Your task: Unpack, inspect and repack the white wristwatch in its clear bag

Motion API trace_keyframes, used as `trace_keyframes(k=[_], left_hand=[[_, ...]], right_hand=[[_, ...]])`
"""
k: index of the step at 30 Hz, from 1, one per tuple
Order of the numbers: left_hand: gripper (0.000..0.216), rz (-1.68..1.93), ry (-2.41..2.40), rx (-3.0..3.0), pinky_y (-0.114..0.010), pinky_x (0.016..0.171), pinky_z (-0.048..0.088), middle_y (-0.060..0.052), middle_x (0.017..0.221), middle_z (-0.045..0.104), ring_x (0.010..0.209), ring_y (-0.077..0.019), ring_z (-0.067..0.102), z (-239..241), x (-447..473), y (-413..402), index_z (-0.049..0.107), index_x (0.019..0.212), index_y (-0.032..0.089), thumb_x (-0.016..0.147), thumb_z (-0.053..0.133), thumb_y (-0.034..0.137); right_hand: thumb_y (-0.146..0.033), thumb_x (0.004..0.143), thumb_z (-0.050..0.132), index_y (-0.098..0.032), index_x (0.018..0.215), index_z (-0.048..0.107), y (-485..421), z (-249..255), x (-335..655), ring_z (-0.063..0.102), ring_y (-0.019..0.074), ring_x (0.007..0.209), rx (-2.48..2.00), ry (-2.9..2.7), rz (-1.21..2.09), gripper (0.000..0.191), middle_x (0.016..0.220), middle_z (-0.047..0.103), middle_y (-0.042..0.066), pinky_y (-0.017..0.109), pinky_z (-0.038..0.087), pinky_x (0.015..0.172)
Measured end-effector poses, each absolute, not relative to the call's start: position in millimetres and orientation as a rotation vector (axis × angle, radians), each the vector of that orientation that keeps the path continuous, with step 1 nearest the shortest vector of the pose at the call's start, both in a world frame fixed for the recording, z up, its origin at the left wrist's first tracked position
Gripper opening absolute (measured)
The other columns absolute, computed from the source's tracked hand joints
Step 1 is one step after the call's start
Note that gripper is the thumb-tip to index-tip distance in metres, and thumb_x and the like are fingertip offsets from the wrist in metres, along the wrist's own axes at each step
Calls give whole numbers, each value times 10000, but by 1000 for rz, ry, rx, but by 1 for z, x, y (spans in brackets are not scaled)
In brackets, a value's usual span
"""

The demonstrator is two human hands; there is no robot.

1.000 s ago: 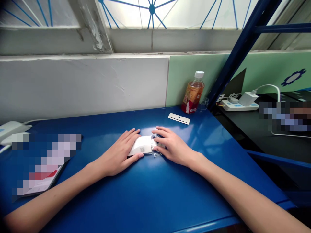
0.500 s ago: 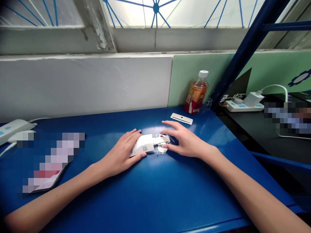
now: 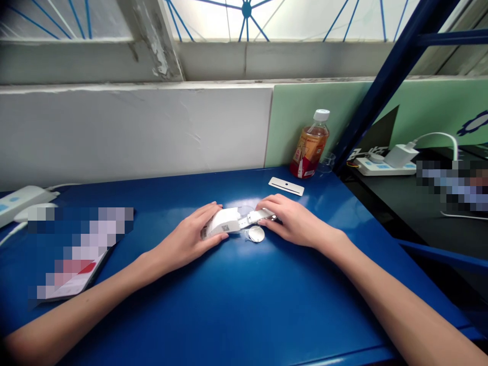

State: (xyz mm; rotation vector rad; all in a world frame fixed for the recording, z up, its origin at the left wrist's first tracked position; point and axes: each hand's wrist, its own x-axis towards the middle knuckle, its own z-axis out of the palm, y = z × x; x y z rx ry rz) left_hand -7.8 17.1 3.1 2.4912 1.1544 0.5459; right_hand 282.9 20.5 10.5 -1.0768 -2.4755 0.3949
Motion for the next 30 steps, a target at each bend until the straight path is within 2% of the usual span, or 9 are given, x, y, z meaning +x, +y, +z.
trace_keyframes(k=[3,5,8,12,15,18,23,27,30], left_hand=[[462,563,1160,2489,-477,1066,430,-148,1345,595,1310,-344,509,3,-9,19,541,1266,173,922,605,475],[478,561,1150,2496,-491,1071,422,-143,1328,606,1306,-355,508,2,-10,19,554,1256,181,899,630,491],[523,526,1132,2519,-532,1113,363,-151,1370,570,1346,-369,459,1,-9,17,549,1275,188,878,648,513],[589,455,1135,2542,-596,1155,260,-175,1438,501,1414,-392,352,-1,-6,12,517,1324,180,872,644,536],[601,422,1099,2565,-613,1155,244,-182,1442,499,1425,-402,327,0,-2,8,515,1321,179,870,630,560],[583,423,1085,2586,-604,1159,248,-182,1441,498,1419,-396,338,0,1,5,515,1312,179,875,627,548],[577,430,1110,2601,-613,1153,256,-196,1461,475,1419,-413,331,0,3,3,518,1306,161,866,646,511],[566,432,1150,2581,-589,1158,271,-200,1457,485,1415,-406,345,0,5,0,545,1271,145,855,652,514],[587,407,1192,2564,-578,1166,263,-197,1463,484,1423,-407,334,1,7,-2,540,1286,138,850,652,515]], right_hand=[[-320,968,536,-200,1153,644,23,15,288,637,262,1042,-1095,-2381,354,247,1127,674,117,421,512,902],[-354,910,634,-202,1077,668,22,15,286,661,261,972,-1115,-2204,381,229,1056,704,98,406,523,851],[-415,757,795,-197,900,683,20,11,277,667,224,764,-1119,-1926,564,284,887,716,60,353,535,693],[-435,745,797,-192,688,679,19,3,267,615,188,673,-1129,-1827,670,276,747,649,33,325,514,612],[-399,793,761,-212,806,759,19,1,264,653,245,950,-1099,-1812,687,187,1019,686,82,392,542,831],[-374,871,689,-251,1054,753,16,3,258,584,278,1230,-985,-1709,1029,230,1308,645,88,463,475,1030],[-363,932,622,-264,1228,647,5,9,250,687,239,1110,-746,-1283,1650,313,1199,727,82,462,522,999],[-378,931,591,-235,1227,629,3,21,254,715,261,1049,-797,-1147,1717,331,1243,701,112,433,597,879],[-344,963,478,-246,1226,631,3,31,256,684,256,1124,-808,-1094,1727,320,1282,682,97,439,576,930]])
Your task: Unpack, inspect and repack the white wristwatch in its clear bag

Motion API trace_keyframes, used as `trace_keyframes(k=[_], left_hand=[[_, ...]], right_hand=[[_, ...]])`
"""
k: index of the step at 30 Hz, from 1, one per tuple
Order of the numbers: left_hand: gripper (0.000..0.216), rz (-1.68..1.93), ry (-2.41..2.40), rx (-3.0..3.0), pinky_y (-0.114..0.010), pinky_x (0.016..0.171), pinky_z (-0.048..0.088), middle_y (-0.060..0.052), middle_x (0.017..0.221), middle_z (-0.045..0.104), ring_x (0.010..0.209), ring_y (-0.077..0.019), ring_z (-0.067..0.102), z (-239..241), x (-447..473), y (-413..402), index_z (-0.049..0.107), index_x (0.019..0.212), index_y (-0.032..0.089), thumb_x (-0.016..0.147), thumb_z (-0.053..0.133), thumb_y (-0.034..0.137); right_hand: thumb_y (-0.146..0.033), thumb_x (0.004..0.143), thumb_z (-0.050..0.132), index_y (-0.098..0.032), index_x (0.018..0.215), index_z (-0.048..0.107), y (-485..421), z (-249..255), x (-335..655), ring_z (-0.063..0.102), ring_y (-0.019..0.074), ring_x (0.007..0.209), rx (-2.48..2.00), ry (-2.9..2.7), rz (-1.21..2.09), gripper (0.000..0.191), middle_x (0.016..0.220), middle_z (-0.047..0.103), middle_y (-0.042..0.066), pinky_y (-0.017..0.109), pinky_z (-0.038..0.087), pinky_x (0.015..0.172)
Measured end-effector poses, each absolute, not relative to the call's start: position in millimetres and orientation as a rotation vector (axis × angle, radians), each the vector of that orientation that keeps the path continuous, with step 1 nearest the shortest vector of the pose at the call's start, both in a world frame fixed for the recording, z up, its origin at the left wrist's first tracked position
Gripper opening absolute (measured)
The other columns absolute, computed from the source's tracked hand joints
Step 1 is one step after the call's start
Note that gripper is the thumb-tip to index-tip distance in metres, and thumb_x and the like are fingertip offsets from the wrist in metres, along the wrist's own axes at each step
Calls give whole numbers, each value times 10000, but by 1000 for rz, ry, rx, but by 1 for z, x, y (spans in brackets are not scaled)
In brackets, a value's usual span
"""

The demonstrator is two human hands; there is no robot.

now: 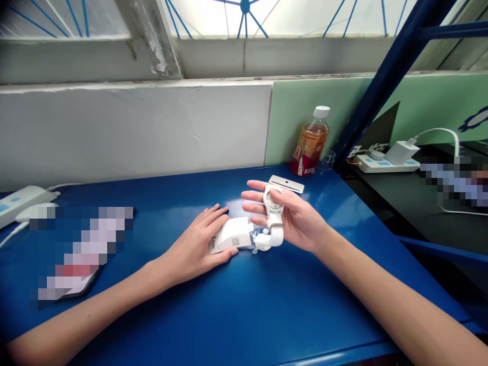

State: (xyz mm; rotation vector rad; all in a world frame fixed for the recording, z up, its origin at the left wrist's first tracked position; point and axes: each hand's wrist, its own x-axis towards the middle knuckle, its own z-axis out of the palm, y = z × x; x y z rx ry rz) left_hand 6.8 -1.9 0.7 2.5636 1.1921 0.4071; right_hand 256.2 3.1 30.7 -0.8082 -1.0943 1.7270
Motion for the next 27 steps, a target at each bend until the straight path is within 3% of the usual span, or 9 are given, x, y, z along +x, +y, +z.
trace_keyframes(k=[6,8,12,17,20,23,27], left_hand=[[772,372,1125,2537,-588,1151,260,-202,1534,386,1430,-412,310,13,7,-1,395,1460,145,875,584,611],[610,453,1079,2459,-554,1128,319,-155,1540,389,1418,-367,346,24,7,-3,395,1468,205,965,477,540],[387,640,820,2272,-448,1046,429,-100,1386,569,1238,-302,544,44,15,-11,564,1311,216,1007,440,420],[376,721,775,1580,-381,909,519,-94,1018,735,983,-274,685,49,33,-22,697,997,150,992,481,458],[363,682,698,1217,-342,798,559,-109,940,743,822,-224,722,44,40,-22,688,968,122,966,549,458],[352,656,657,1046,-295,690,565,-114,914,736,692,-176,712,38,42,-20,663,1003,111,957,578,450],[312,649,677,946,-297,629,578,-98,901,725,620,-162,710,34,40,-17,628,1101,116,1000,524,393]], right_hand=[[-293,971,359,-218,1215,610,2,50,232,608,251,1242,-763,-1062,1842,358,1325,655,89,474,485,1059],[-283,973,357,-192,1212,602,2,61,221,628,233,1214,-719,-1038,1902,354,1304,665,97,449,472,1075],[-246,988,345,-169,1187,618,7,80,204,672,178,1124,-559,-971,1981,347,1229,701,69,368,461,1083],[-246,992,382,-207,1235,590,20,76,189,672,185,1108,-456,-1015,1945,322,1157,725,50,393,462,1071],[-315,1015,383,-264,1337,511,27,64,186,671,183,1115,-444,-1039,1987,350,1240,697,39,412,458,1071],[-379,1039,270,-164,1292,539,33,53,190,640,195,1180,-451,-985,2059,427,1391,604,99,408,416,1108],[-416,1041,220,-108,1216,593,40,41,200,595,204,1248,-470,-1016,2111,514,1385,604,139,389,363,1145]])
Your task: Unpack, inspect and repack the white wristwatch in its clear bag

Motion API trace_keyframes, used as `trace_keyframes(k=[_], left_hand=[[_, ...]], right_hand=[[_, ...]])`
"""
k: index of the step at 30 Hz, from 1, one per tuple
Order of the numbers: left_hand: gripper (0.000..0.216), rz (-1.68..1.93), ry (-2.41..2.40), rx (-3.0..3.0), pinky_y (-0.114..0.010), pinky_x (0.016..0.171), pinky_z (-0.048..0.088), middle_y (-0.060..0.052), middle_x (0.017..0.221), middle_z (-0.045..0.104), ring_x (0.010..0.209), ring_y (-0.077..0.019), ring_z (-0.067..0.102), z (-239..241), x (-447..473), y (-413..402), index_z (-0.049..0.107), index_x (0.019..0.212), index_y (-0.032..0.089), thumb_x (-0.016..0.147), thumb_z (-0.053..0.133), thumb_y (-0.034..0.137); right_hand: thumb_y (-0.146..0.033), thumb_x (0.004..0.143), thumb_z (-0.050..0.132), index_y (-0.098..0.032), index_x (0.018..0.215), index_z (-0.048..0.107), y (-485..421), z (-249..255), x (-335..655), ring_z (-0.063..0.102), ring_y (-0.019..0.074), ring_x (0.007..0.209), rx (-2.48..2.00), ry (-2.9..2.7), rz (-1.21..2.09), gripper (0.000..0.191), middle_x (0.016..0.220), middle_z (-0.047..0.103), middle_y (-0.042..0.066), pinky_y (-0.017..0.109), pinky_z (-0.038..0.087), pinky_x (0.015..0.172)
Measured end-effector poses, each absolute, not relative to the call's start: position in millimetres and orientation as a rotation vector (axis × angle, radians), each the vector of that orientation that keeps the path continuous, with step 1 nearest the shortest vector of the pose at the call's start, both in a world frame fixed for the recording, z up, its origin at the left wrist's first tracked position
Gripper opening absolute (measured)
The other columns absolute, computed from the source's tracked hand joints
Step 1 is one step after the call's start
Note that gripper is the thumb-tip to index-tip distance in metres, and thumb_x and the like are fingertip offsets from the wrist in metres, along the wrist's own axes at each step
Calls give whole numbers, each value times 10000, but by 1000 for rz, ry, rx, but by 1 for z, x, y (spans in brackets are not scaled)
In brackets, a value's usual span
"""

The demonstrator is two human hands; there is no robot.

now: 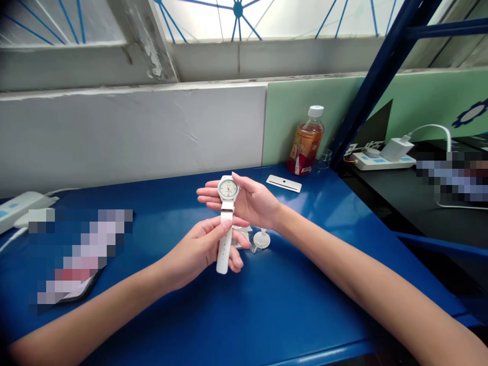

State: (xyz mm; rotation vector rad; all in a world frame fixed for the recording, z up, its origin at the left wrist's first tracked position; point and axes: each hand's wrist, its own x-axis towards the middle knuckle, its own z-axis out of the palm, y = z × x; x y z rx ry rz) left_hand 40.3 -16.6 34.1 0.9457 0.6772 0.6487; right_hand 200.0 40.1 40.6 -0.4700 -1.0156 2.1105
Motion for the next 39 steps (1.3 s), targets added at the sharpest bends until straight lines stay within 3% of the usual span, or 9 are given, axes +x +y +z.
trace_keyframes(k=[5,9,14,20,28,35,39], left_hand=[[298,607,684,859,-301,597,595,-93,893,722,646,-185,733,33,40,-14,622,1150,134,1030,464,356],[305,578,656,765,-319,651,601,-125,863,736,697,-205,740,32,41,-13,637,1064,100,1026,471,353],[353,558,613,685,-362,792,588,-182,941,744,827,-242,752,33,40,-12,658,1012,53,1042,423,314],[384,561,689,666,-340,750,599,-182,893,754,784,-232,760,31,42,-11,667,957,48,1054,385,289],[436,523,745,724,-314,689,612,-186,820,760,707,-209,759,35,41,-12,684,934,33,1062,355,288],[424,546,747,741,-312,690,611,-178,824,763,713,-210,758,34,41,-10,689,925,42,1056,378,299],[386,553,708,740,-356,772,605,-197,928,760,814,-243,761,33,40,-9,689,976,43,1044,418,310]], right_hand=[[-471,1048,230,-128,1204,613,45,31,203,651,197,1157,-540,-1011,2115,537,1322,647,146,384,408,1109],[-435,1061,227,-153,1195,619,44,29,198,697,168,1040,-571,-924,2071,502,1184,720,113,365,444,1073],[-452,1056,235,-185,1198,618,42,28,194,666,178,1123,-478,-888,2036,488,1193,720,78,391,395,1118],[-576,1009,228,-139,1194,629,40,34,199,579,232,1266,-430,-986,2080,622,1353,630,133,428,350,1146],[-664,967,218,-95,1150,651,41,41,208,606,298,1224,-436,-983,2190,738,1297,659,165,478,362,1125],[-446,1046,205,-82,1183,641,40,35,199,664,227,1128,-496,-867,2197,584,1193,710,158,395,383,1109],[-401,1058,174,-73,1156,646,40,35,199,676,209,1102,-504,-818,2154,583,1155,726,152,376,409,1094]])
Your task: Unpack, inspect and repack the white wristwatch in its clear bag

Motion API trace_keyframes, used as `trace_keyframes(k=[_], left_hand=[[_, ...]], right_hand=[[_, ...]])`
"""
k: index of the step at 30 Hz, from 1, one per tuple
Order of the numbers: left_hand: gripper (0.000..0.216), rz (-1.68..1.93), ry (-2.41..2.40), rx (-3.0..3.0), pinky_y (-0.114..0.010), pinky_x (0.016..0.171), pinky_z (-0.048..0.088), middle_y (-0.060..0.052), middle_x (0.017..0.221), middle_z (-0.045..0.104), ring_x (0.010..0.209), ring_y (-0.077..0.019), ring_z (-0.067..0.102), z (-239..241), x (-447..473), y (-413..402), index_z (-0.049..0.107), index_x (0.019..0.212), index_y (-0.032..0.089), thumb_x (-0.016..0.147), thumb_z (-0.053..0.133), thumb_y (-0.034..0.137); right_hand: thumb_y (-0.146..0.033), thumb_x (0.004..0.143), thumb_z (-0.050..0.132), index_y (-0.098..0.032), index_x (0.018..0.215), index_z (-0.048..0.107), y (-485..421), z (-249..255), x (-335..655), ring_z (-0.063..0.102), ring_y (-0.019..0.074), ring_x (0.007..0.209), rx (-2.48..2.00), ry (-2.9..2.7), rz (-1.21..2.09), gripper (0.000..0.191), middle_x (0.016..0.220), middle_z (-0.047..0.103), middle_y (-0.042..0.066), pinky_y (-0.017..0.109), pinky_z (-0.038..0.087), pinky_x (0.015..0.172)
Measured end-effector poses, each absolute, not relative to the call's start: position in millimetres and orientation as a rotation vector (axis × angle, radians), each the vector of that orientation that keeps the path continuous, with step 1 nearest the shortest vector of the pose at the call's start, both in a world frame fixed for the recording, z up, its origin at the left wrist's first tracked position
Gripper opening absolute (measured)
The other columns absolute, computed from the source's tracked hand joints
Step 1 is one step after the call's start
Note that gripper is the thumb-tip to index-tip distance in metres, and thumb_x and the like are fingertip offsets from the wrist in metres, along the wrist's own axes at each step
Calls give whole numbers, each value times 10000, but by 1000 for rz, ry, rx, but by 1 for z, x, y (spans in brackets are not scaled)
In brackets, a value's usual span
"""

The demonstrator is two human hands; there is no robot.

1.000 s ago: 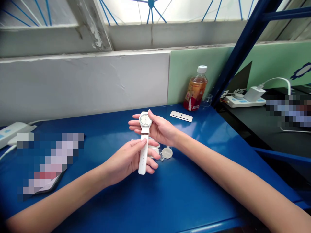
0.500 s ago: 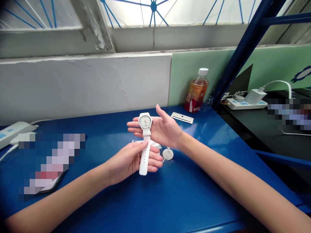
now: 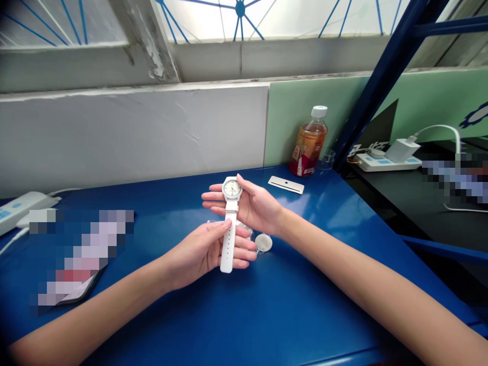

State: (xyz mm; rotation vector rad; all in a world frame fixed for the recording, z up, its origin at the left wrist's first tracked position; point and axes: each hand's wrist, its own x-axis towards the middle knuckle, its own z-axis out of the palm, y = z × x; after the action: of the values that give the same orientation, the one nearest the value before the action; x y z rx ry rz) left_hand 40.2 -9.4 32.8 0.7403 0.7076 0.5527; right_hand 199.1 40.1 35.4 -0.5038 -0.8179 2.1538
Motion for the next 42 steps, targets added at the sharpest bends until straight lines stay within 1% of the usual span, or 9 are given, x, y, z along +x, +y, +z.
trace_keyframes(k=[3,10,13,16,20,27,35,39,42], left_hand=[[374,546,681,724,-373,808,594,-200,948,756,845,-254,759,32,40,-10,692,981,40,1043,406,273],[322,565,662,714,-386,821,588,-228,998,745,893,-273,753,30,40,-9,680,1018,30,1032,416,214],[297,598,590,709,-382,867,574,-235,1042,737,958,-279,741,27,39,-9,675,1049,26,1026,425,185],[285,598,548,711,-384,891,565,-228,1052,736,993,-285,731,26,38,-9,676,1065,32,1022,439,185],[289,576,580,709,-377,868,578,-227,1038,739,970,-283,738,26,38,-10,679,1052,27,1022,442,190],[308,609,645,683,-360,829,593,-244,1022,741,913,-268,753,25,40,-11,673,1037,11,1027,406,165],[297,635,665,671,-351,817,592,-233,990,749,900,-262,755,30,42,-14,666,1013,22,1029,405,162],[276,632,658,685,-355,830,584,-230,1026,742,913,-259,751,29,41,-14,663,1027,37,1028,429,184],[270,634,651,696,-361,827,582,-214,1027,744,904,-257,750,28,41,-14,668,1022,54,1025,462,227]], right_hand=[[-407,1060,161,-79,1149,642,42,35,202,689,210,1071,-527,-838,2153,589,1175,717,152,387,416,1089],[-436,1054,178,-113,1204,607,44,36,205,693,238,1060,-574,-930,2151,558,1220,695,148,434,424,1070],[-475,1044,167,-97,1184,611,44,39,205,680,238,1092,-567,-873,2170,600,1231,686,165,423,401,1092],[-530,1027,153,-71,1172,618,43,40,206,675,259,1103,-554,-848,2192,668,1233,682,181,428,392,1099],[-586,1006,139,-44,1210,606,43,38,208,660,284,1131,-503,-863,2222,744,1261,665,204,452,376,1110],[-662,972,144,-48,1249,605,41,38,209,621,284,1193,-427,-890,2225,816,1310,639,200,441,363,1120],[-590,999,140,-46,1276,583,40,40,209,609,277,1212,-362,-888,2244,754,1318,637,183,434,355,1126],[-467,1033,191,-73,1267,589,40,38,209,611,254,1211,-377,-908,2232,607,1303,652,155,419,351,1130],[-387,1051,214,-128,1218,623,40,35,206,656,216,1122,-482,-921,2172,512,1258,680,119,403,402,1087]])
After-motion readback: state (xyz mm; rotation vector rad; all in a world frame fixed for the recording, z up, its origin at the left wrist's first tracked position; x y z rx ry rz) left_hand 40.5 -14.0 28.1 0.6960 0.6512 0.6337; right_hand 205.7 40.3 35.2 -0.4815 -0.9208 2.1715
